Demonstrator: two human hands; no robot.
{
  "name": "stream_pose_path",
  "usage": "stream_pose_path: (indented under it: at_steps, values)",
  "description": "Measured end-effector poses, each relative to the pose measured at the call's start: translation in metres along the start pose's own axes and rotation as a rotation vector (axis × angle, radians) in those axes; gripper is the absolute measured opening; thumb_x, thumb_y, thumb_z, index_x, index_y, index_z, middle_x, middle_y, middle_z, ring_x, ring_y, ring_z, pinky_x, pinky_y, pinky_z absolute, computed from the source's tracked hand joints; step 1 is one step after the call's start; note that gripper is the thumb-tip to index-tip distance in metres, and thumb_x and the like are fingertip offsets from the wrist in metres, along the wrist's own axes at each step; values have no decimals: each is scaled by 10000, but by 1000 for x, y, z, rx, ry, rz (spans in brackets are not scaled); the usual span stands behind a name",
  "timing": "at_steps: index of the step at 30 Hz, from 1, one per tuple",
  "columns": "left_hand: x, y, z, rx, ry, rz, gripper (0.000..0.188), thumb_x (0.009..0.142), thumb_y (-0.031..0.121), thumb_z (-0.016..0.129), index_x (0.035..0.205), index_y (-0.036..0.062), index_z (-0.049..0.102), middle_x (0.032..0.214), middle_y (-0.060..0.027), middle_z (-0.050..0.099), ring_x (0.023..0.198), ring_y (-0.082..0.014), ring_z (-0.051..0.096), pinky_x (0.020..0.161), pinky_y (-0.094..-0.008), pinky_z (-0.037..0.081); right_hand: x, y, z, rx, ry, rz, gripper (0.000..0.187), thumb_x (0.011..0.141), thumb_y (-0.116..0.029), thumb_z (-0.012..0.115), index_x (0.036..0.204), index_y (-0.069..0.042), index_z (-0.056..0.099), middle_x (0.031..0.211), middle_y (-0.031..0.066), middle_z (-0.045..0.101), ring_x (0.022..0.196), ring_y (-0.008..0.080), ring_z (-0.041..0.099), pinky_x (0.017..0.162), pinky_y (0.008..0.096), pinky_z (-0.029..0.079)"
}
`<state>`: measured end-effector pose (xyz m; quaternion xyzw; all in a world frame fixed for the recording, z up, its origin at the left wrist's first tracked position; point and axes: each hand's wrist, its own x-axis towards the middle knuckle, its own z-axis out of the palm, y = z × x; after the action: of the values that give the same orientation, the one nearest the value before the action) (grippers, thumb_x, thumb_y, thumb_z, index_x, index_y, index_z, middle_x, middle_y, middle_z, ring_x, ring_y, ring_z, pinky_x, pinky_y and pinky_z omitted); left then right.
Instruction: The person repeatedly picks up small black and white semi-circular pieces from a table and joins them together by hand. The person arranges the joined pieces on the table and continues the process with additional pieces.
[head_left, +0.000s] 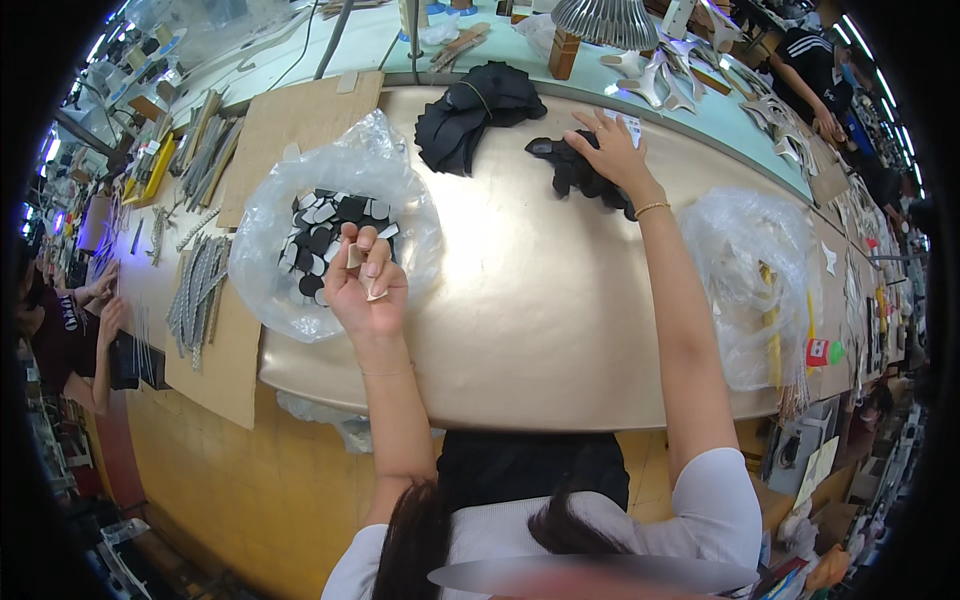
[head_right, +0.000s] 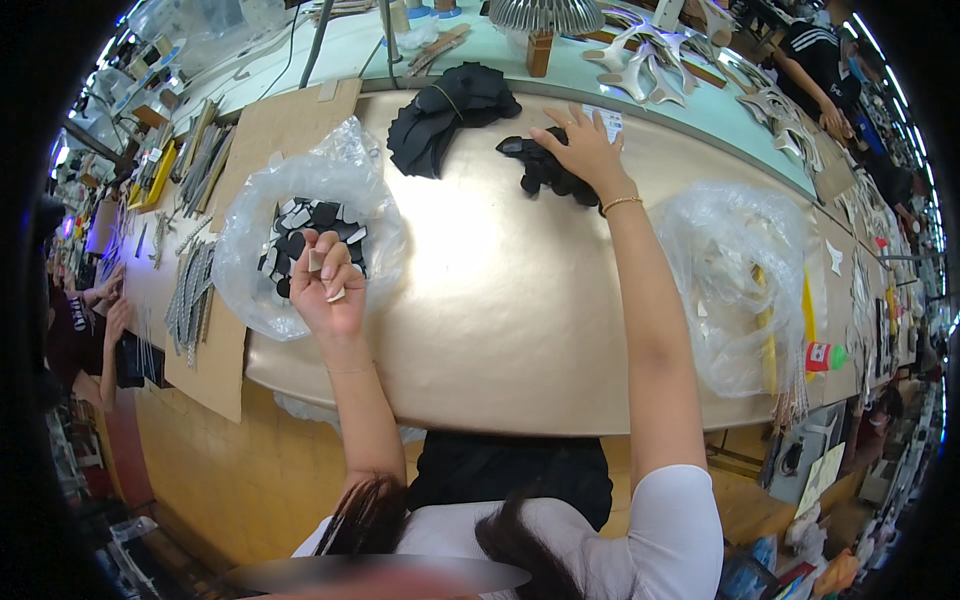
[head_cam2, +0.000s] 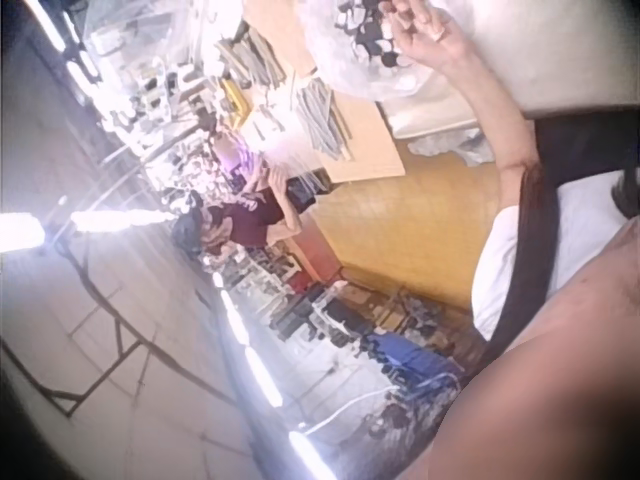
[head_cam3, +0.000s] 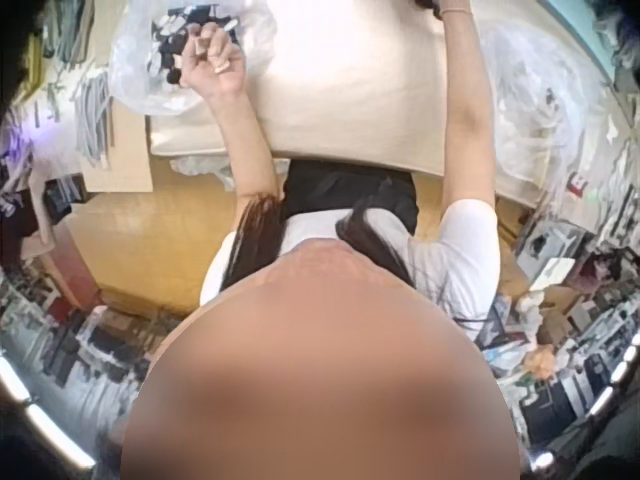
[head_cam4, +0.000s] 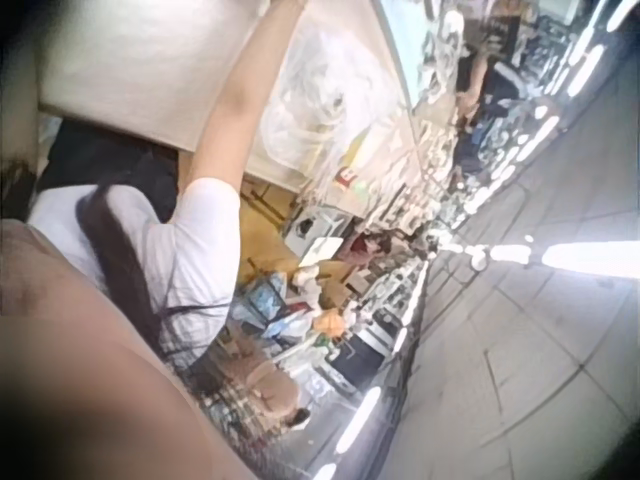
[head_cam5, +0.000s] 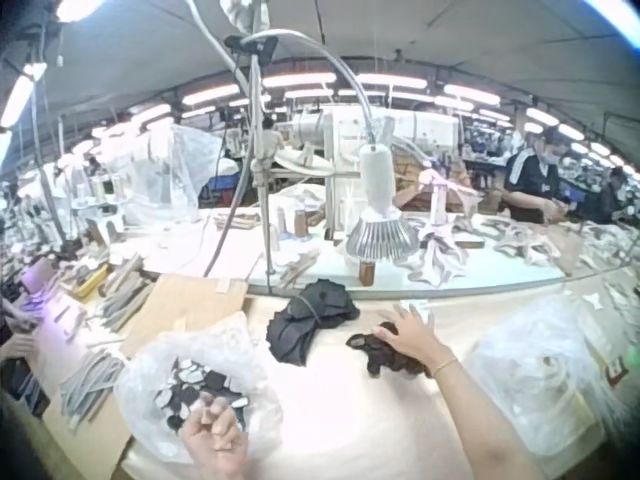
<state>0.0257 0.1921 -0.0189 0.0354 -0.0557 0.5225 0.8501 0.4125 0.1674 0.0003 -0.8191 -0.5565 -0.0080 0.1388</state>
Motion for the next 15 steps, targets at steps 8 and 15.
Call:
stream_pose_path:
  at_steps: [8, 15]
  values:
    - [-2, -16, 3, 227, 63, -96, 211, 1040, 115, 484, 1168, 6, 611, 964, -82, 575, 578, -130, 467, 384, -219, 365, -16, 52, 3, 418, 200, -13, 618, 957, -576, 579, 1370, -118, 615, 1459, 197, 529, 1289, 384, 545, 1100, 456, 405]
    - [0, -58, 18, 920, 110, -325, 240, 1048, 148, 544, 1216, -4, 623, 771, -21, 565, 464, -63, 404, 368, -193, 290, -65, 25, 10, 113, 252, -82, 830, 731, -549, 831, 1433, -211, 545, 1417, 125, 529, 1299, 333, 502, 1045, 535, 412]
